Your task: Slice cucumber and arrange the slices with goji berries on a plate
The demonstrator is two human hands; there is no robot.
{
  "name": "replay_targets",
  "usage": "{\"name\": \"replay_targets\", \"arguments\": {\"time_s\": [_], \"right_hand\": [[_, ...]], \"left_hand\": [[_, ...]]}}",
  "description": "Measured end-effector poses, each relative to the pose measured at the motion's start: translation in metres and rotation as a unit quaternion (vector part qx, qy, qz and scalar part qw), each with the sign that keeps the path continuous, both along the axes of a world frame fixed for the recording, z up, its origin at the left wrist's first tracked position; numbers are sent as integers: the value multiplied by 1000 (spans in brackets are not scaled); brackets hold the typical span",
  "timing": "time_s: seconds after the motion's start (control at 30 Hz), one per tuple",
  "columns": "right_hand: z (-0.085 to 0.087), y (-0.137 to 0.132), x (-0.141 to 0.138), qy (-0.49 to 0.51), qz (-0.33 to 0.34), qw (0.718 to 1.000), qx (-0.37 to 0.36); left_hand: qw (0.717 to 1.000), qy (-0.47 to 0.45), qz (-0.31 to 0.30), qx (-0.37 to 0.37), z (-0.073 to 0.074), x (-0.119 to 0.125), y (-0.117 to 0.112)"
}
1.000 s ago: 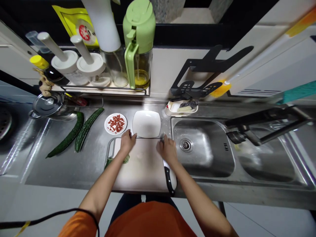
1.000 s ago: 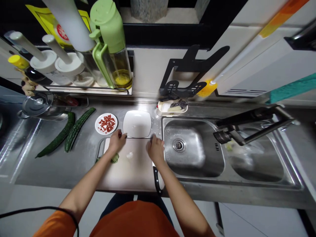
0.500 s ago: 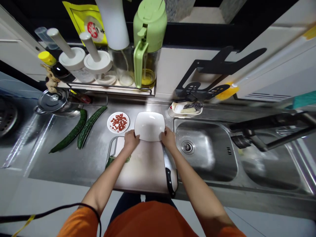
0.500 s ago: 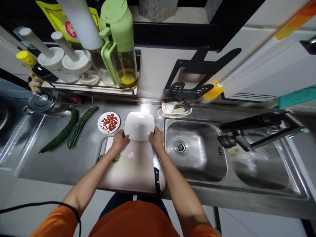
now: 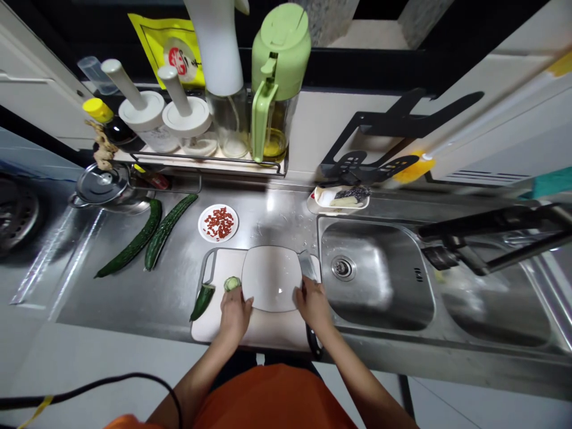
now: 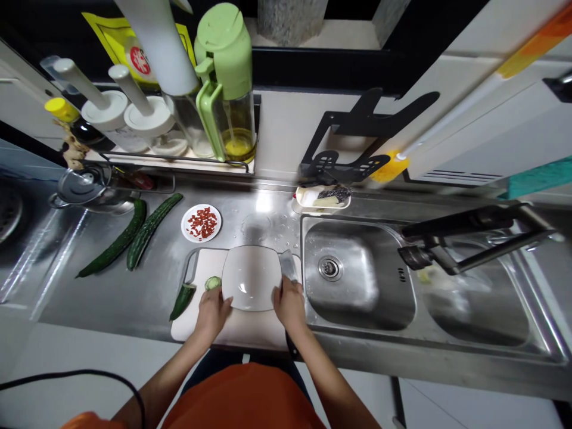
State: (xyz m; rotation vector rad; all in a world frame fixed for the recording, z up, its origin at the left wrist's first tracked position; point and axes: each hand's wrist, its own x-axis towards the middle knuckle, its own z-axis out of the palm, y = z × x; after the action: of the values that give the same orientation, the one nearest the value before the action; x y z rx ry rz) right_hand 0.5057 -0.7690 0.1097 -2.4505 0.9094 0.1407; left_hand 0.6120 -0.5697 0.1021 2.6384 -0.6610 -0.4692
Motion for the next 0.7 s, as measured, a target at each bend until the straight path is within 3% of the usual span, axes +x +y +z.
{"name": "replay_targets", "arguments": {"time_s": [0.57,0.7], "right_hand": [[-5,10,-2,111,27,989,-95],[-5,12,-3,128,24,985,-112]], "left_hand": [[1000,-11,-4,25,-12,-8,4],[1000,-16,-13,17,-9,-6,7]]}}
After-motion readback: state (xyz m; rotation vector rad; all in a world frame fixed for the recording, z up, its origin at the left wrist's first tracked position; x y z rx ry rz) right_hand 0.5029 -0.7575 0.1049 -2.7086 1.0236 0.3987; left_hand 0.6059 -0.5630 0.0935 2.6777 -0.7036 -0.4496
